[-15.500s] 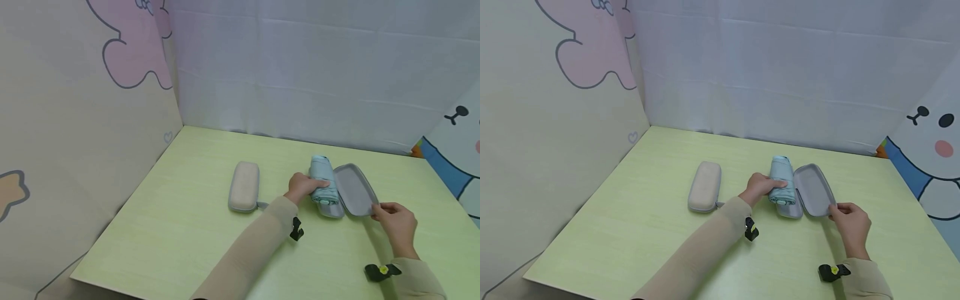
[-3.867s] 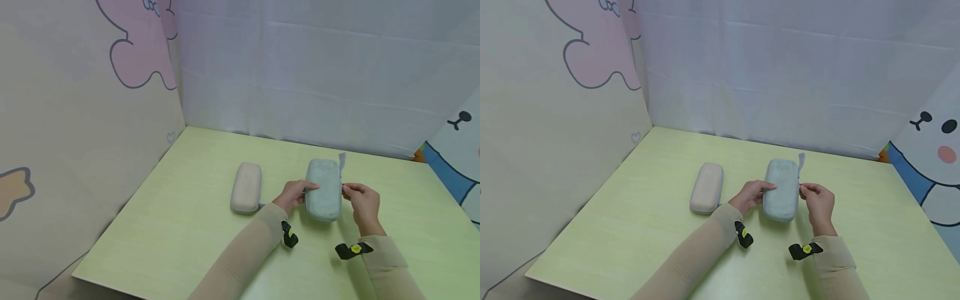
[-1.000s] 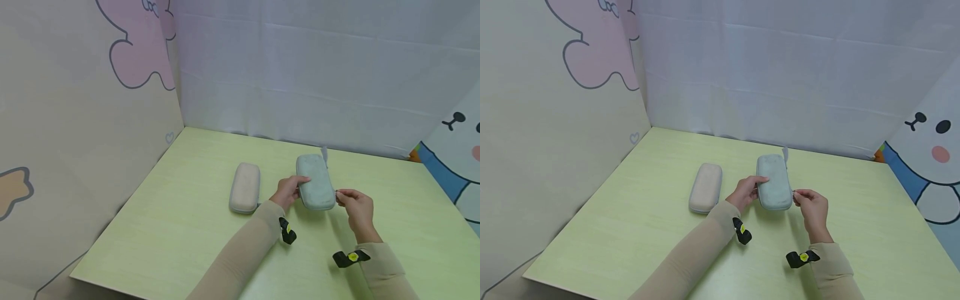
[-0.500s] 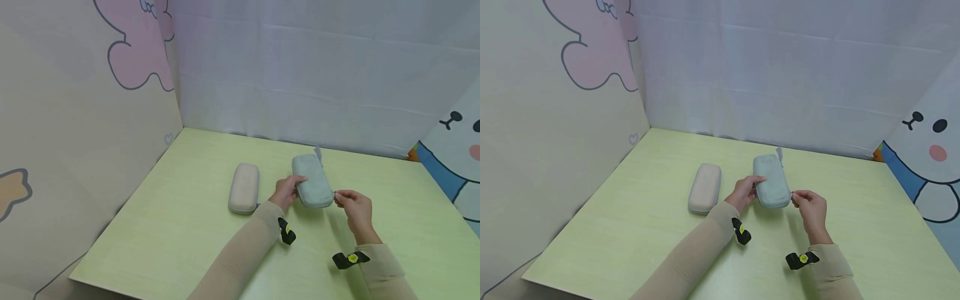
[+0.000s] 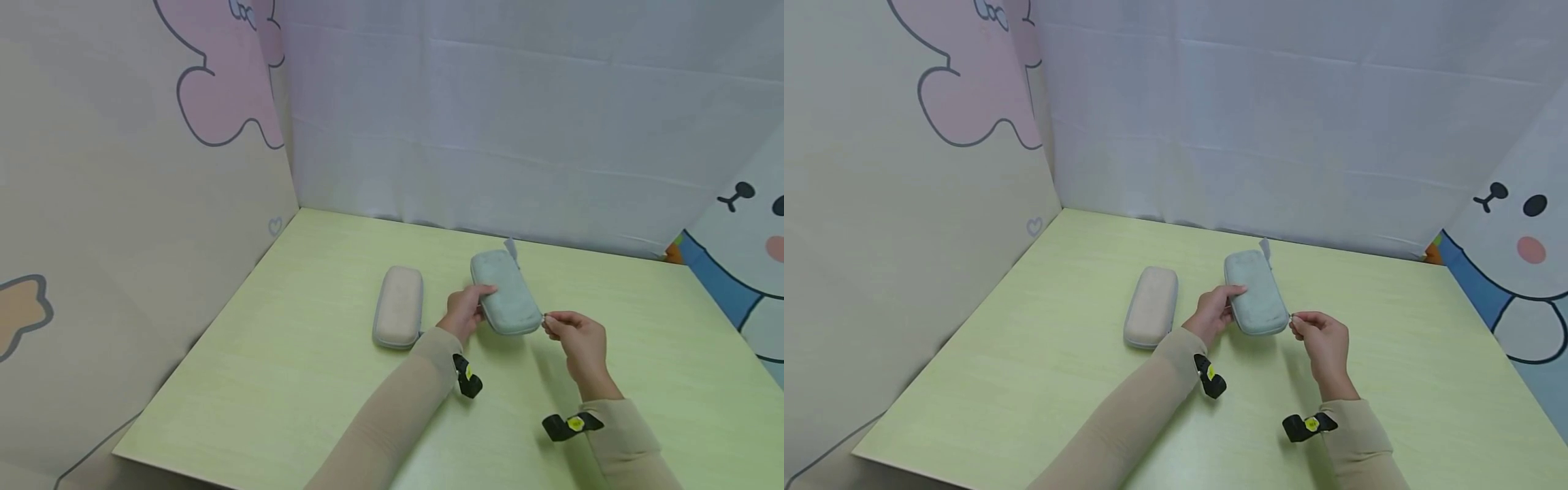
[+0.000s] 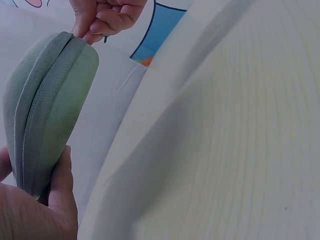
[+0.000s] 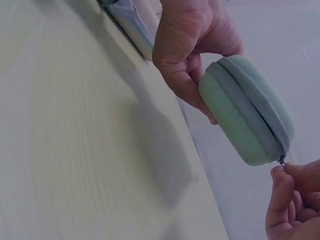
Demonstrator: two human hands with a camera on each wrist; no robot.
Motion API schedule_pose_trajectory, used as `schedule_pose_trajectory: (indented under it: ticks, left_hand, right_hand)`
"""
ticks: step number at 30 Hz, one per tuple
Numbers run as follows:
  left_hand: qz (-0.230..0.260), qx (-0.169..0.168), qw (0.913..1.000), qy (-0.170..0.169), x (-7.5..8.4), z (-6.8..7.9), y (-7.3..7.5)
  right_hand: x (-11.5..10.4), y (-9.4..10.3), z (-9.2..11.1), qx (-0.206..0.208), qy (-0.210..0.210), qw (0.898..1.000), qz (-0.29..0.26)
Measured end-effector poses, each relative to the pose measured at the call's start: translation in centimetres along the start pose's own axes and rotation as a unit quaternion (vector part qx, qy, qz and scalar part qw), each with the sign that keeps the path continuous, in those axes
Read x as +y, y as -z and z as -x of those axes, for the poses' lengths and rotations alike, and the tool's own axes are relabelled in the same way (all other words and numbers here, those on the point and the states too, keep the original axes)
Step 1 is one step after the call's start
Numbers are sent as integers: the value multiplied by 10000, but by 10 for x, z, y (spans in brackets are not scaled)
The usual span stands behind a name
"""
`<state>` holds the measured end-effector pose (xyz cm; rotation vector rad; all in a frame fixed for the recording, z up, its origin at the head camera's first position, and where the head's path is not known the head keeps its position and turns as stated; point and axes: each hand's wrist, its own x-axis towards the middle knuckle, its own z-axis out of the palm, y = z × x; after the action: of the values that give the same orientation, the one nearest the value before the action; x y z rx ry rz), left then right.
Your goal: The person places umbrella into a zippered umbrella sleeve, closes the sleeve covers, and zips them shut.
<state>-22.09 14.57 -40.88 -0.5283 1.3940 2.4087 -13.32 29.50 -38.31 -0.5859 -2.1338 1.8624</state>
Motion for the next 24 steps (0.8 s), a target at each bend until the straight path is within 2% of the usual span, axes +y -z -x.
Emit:
schedule_pose_trajectory:
  ticks: [24]
  left_hand:
    - [390,302,9987,-117,1,-2,-4]
  right_hand:
    - [-1,0,1,-1,-55,10000,49]
